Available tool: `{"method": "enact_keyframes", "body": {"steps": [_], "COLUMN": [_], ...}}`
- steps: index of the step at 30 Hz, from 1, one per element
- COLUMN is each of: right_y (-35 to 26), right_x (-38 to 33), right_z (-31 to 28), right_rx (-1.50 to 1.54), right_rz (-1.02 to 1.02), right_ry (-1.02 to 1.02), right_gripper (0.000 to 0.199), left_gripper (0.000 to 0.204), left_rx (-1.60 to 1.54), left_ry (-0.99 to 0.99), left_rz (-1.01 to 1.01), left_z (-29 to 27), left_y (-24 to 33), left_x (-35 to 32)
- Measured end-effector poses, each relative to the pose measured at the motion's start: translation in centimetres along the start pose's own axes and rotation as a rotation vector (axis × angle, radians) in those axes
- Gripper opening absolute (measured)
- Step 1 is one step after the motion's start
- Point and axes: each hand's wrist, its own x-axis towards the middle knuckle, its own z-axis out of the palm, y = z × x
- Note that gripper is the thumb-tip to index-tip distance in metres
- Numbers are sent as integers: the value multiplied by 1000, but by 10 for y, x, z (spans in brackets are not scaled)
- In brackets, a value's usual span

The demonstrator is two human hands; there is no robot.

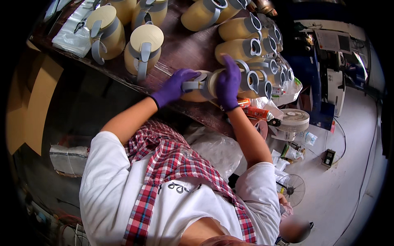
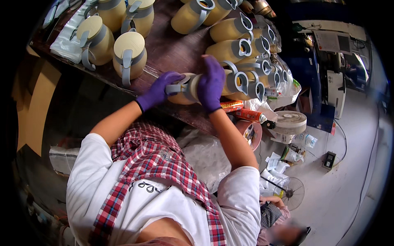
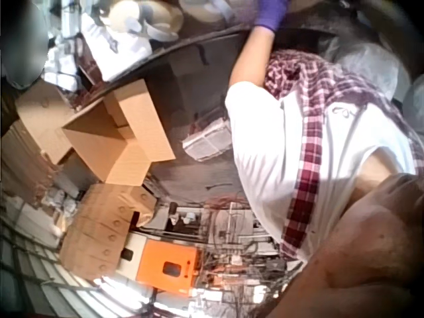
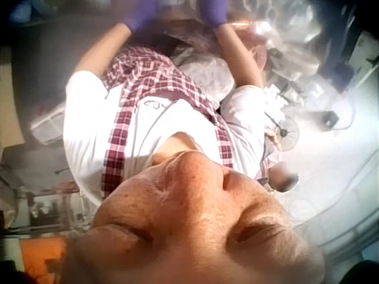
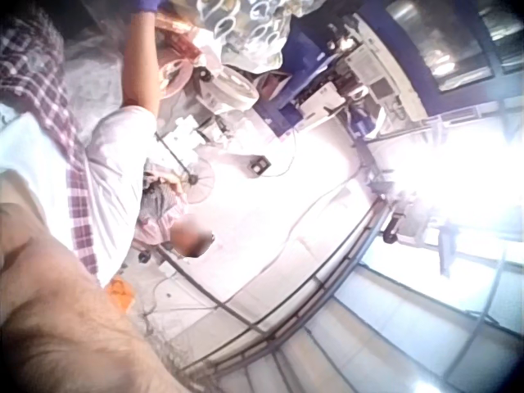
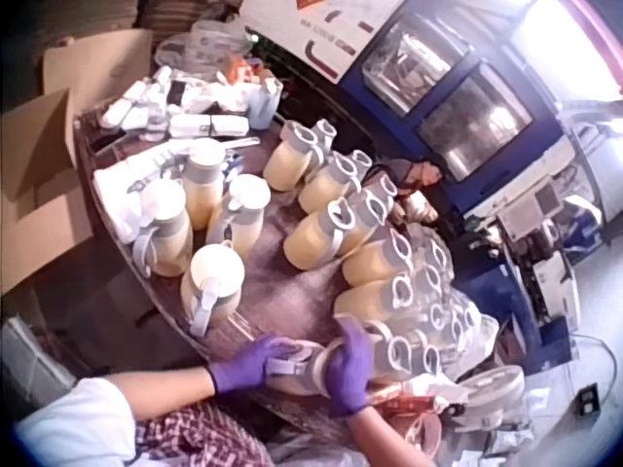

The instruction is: The person assembles beige plastic pitchers by attaching gray handles and securing them with rubber bands. They retrieve lids from a large white sack and place them on the pitchers, then arrange the finished units on a wooden table.

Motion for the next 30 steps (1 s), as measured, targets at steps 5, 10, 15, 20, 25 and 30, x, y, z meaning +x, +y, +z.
{"method": "enact_keyframes", "body": {"steps": [5, 10, 15, 20, 25, 30], "right_y": [17, -16, 3, -5, -22, -32], "right_x": [-14, 10, -31, -25, -4, -7], "right_z": [-1, -42, 14, 1, -19, 30], "right_rx": [120, -65, 245, 123, 203, -28], "right_rz": [290, -550, 123, 89, -397, 65], "right_ry": [-200, -341, 181, 105, -190, 172], "right_gripper": [45, 40, 43, 50, 38, 37], "left_gripper": [67, 64, 67, 68, 68, 71], "left_rx": [87, -124, 30, -19, -74, 85], "left_ry": [102, -311, 133, 81, -206, 182], "left_rz": [-15, 64, -33, -37, 11, -86], "left_z": [23, -38, 19, 14, -42, 13], "left_y": [3, -15, 19, -2, -16, -7], "left_x": [-17, 11, -12, -11, 22, -5]}}
